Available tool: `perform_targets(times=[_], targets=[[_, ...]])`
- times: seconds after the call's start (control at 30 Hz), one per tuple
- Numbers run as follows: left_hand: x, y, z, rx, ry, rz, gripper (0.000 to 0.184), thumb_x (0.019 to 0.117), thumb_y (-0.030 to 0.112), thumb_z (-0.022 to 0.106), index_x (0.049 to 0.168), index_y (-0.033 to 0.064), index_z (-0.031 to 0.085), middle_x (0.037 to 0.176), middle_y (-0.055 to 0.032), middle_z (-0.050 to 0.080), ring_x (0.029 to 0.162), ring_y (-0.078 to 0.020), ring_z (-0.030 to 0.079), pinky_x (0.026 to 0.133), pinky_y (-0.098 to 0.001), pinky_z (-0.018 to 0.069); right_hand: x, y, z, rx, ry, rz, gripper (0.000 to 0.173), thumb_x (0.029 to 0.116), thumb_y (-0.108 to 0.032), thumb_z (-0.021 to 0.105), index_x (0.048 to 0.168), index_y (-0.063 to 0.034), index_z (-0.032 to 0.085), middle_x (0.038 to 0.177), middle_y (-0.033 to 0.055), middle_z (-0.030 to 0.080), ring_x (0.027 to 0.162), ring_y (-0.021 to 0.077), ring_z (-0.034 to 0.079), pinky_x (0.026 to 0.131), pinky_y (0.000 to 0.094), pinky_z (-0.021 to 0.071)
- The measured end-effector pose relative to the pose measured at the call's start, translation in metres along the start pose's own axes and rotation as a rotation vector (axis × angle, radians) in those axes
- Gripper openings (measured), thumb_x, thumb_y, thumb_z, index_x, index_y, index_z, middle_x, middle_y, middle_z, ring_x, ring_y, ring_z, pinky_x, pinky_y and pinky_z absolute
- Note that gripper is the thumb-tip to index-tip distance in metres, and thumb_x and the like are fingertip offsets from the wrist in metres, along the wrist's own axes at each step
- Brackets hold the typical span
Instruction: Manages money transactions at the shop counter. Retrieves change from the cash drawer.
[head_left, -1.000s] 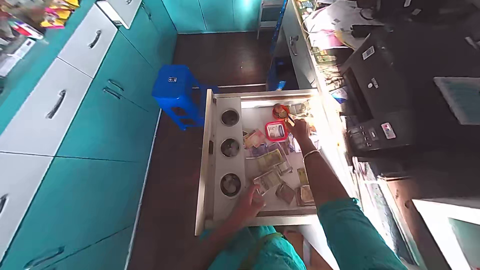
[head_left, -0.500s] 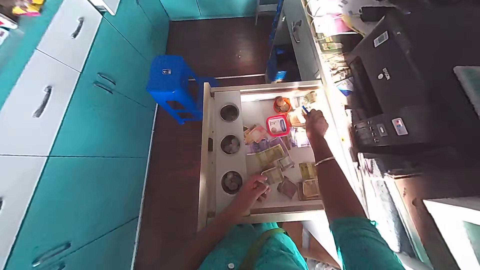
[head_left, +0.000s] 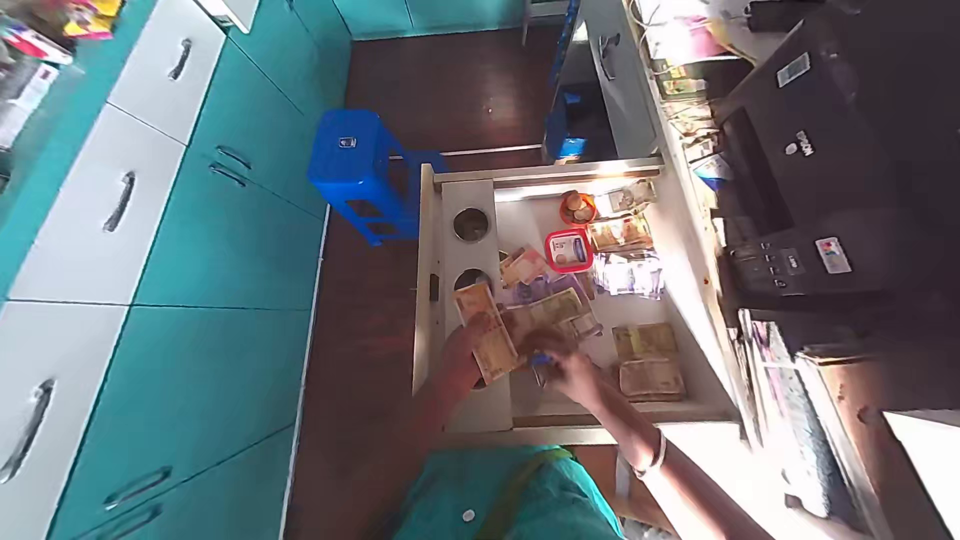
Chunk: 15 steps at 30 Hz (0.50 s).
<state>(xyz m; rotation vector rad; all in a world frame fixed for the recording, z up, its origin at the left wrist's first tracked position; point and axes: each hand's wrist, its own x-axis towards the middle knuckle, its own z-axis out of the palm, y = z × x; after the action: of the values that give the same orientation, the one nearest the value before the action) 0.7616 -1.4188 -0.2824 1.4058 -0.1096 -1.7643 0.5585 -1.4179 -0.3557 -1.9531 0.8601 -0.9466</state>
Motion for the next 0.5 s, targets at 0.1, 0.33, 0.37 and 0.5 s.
perform_targets(times=[0.1,0.33,0.37,0.5], targets=[[-0.004,0.004,-0.009,-0.046,0.046,0.049,0.031,0.1093,0.01,0.033,0.134,-0.0022,0.049,0.108,-0.015,0.072,0.095,-0.0231,0.073,0.084,-0.038,0.061,0.022,0.024,0.0,-0.193,-0.13,0.471,0.028,0.0977,-0.011,0.058,0.119,0.0014,0.072,0.114,0.0234,0.072,0.102,0.038,0.071,0.09,0.054,0.0558],[-0.026,-0.005,-0.043,-0.1,-0.081,-0.08,0.032,0.1095,0.011,0.032,0.133,-0.0023,0.05,0.104,-0.0143,0.072,0.095,-0.0234,0.073,0.088,-0.0384,0.0607,0.057,0.062,0.018,-0.353,-0.479,0.596,0.047,0.103,-0.017,0.054,0.149,-0.0123,0.053,0.138,0.0222,0.062,0.123,0.0431,0.062,0.102,0.0599,0.0481],[-0.028,-0.006,-0.045,-0.103,-0.102,-0.09,0.032,0.1094,0.011,0.031,0.132,-0.0021,0.051,0.104,-0.0137,0.072,0.096,-0.0231,0.073,0.089,-0.0382,0.0606,0.053,0.065,0.018,-0.297,-0.36,0.576,0.04,0.1017,-0.014,0.055,0.14,-0.0093,0.063,0.132,0.0215,0.066,0.121,0.041,0.064,0.104,0.0582,0.0477],[-0.034,-0.008,-0.045,-0.087,-0.143,-0.112,0.038,0.1109,0.019,0.027,0.133,-0.0014,0.05,0.105,-0.0142,0.071,0.097,-0.0243,0.072,0.09,-0.04,0.0598,0.036,0.043,-0.003,-0.113,0.121,0.627,0.03,0.1003,-0.021,0.061,0.114,0.0016,0.073,0.097,0.0172,0.075,0.088,0.0259,0.073,0.084,0.0457,0.057]])
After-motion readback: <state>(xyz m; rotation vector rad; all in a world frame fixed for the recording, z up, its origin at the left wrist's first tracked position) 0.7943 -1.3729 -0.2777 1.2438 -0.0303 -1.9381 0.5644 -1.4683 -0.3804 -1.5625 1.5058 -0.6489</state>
